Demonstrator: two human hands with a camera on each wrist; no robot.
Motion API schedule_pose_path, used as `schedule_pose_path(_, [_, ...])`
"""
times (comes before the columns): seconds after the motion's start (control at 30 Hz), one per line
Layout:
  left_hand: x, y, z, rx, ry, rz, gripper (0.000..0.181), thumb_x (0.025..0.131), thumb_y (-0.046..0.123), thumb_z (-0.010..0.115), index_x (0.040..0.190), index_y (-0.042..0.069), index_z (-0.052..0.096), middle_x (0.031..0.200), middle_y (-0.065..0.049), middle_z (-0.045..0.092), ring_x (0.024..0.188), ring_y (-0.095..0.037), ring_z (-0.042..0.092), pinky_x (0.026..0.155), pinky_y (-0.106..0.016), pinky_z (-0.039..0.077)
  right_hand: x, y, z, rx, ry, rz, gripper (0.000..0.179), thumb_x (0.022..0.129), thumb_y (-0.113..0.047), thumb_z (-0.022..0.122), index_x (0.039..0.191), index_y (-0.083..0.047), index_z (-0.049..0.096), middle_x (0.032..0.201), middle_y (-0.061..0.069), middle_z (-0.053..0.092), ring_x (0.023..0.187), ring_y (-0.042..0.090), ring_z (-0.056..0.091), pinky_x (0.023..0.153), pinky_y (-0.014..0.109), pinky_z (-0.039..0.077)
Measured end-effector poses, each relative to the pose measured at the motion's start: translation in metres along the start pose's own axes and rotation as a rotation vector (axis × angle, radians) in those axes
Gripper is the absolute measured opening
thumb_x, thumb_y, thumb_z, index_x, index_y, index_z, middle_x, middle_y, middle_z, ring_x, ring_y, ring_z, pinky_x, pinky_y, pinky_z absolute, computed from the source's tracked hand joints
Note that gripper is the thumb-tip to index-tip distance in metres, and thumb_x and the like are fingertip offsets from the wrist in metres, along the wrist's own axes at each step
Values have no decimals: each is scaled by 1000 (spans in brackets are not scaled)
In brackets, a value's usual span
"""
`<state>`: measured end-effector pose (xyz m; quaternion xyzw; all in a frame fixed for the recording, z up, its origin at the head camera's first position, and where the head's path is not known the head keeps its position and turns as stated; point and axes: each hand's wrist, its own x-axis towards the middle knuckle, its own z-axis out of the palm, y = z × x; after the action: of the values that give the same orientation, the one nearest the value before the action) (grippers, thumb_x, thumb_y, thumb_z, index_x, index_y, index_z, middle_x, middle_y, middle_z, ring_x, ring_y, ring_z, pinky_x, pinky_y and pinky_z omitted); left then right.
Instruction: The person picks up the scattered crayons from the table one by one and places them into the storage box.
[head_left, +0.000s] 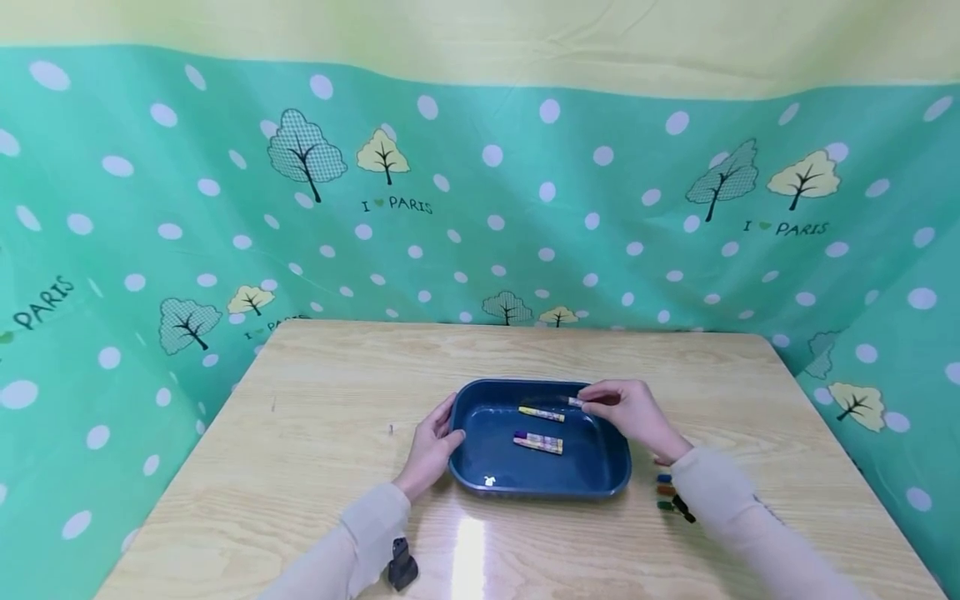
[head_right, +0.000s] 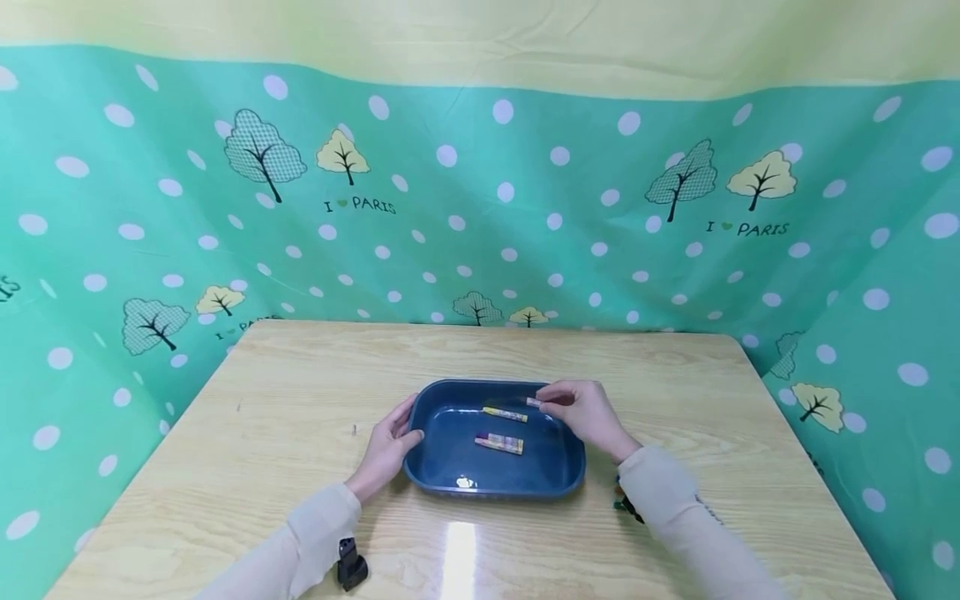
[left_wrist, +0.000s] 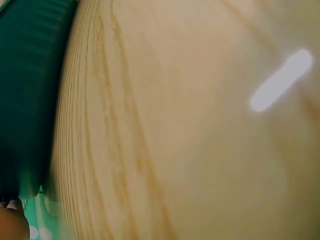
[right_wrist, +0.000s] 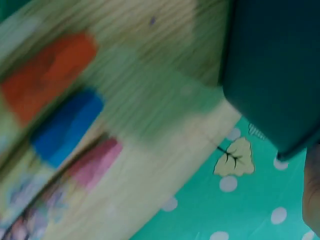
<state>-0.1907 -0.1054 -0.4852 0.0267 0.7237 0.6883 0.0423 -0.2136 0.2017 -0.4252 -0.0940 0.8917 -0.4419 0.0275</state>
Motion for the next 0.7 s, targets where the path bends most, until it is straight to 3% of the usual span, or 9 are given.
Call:
schedule_pose_path(0.33, [-4,5,0,-22,-18,-1,61,85,-7,48,142,-1,28,147,-22,27,134,-34,29,108,-38,29,8,-3,30,-27,-18,-66,20,81,-13,67,100,-9,71,99,4,70,88,15,65,72,24,57])
schedule_pose_path(0.6, [0,2,-2,-24,-13,5,62,84,-7,48,142,0,28,147,-22,28,134,-34,29,108,-38,30,17,-5,49,-4,-3,-52,18,79,-12,69,96,-10,72,94,3,70,82,12,65,71,25,57])
schedule_pose_path(0.7, [0,-1,-1,-16,-4,15,61,85,-5,48,142,2,29,147,-20,28,134,-33,30,108,-36,31,18,-5,54,31,-33,-36,17,78,-10,69,95,-10,72,92,3,70,81,12,65,71,26,57])
